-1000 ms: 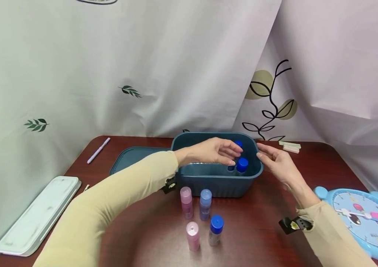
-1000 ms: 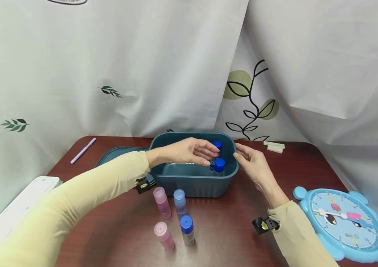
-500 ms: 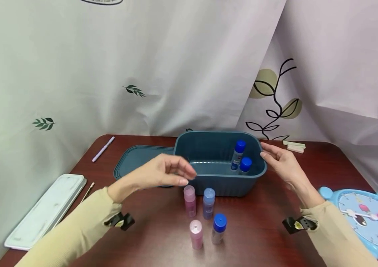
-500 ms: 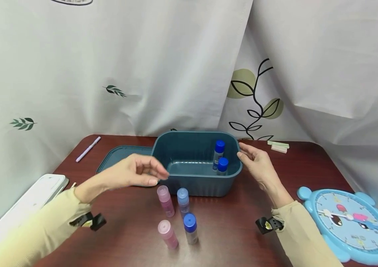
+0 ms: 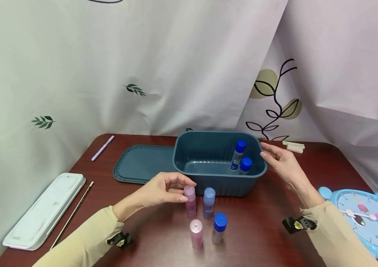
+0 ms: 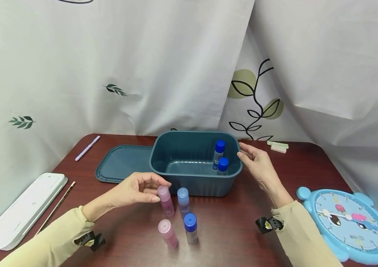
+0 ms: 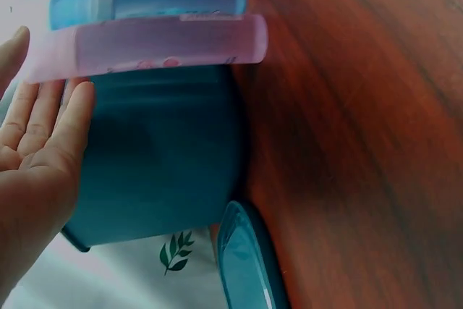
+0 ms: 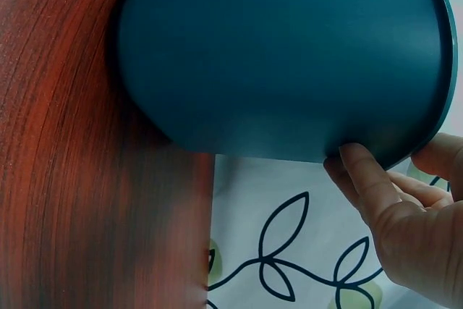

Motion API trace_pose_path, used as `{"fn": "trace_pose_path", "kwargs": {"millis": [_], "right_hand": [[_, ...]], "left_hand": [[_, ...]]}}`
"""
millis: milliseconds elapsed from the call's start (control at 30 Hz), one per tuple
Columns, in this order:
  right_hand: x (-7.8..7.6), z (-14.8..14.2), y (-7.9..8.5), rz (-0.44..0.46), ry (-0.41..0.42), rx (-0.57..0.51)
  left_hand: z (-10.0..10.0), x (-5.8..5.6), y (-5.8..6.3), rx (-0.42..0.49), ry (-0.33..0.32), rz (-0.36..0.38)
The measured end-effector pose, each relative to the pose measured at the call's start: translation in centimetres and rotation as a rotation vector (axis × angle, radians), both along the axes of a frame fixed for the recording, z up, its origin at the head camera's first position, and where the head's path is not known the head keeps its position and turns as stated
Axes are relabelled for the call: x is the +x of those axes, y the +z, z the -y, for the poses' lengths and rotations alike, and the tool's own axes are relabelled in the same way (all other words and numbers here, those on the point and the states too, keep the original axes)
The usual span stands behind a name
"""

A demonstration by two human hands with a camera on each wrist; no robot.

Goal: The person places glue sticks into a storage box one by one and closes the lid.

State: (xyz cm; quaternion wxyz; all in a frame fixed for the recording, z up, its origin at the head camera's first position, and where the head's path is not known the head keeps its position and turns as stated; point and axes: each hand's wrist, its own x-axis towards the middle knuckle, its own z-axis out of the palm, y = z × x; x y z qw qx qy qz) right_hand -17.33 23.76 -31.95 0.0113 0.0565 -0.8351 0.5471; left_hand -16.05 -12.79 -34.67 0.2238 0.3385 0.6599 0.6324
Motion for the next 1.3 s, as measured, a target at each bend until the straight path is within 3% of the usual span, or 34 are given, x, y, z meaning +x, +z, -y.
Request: {"fn": "trace_pose_path", "kwargs": {"millis": [200,333,400,533,633,767,867,1033,1167,1300], "right_hand": [[0.0,0.0,0.0,0.002,0.002,-0.002],[-0.1,0.0,-0.1,-0.004,0.014,-0.02],[-0.2,0.0,-0.1,-0.007,0.021,-0.031],[-0.3,0.0,-0.1,-0.006,0.022,-0.042],[-0.2,0.0,-0.1,-0.005,0.02,-0.044],[-0.2,-0.1,-0.2,-0.004,0.024,-0.053],[-0.1,-0.1,-0.3,-0.004,0.021,-0.05],[-0.2,0.0,-0.4,-0.005,0.017,-0.041],[-0.2,0.1,-0.4,-0.009,0.011,-0.035],[-0.2,0.0,-0.3,-0.012,0.005,-0.021]], "left_hand": [[-0.4,0.3,-0.2,0.004,0.007,-0.018],[-0.1,0.2,1.1,-0.028,0.008,-0.069],[0.3,-0.1,2.6,-0.052,0.024,-0.122],[0.8,-1.0,7.1,-0.081,0.101,-0.225],[0.6,-2.0,10.2,-0.04,0.182,-0.219],[-1.0,-4.0,12.0,0.013,0.28,-0.212],[-3.3,-6.0,11.3,-0.014,0.303,-0.243],[-7.2,-8.6,8.1,-0.12,0.28,-0.241],[-9.1,-10.0,5.9,-0.208,0.264,-0.214],[-10.3,-10.7,4.8,-0.28,0.262,-0.203]]}}
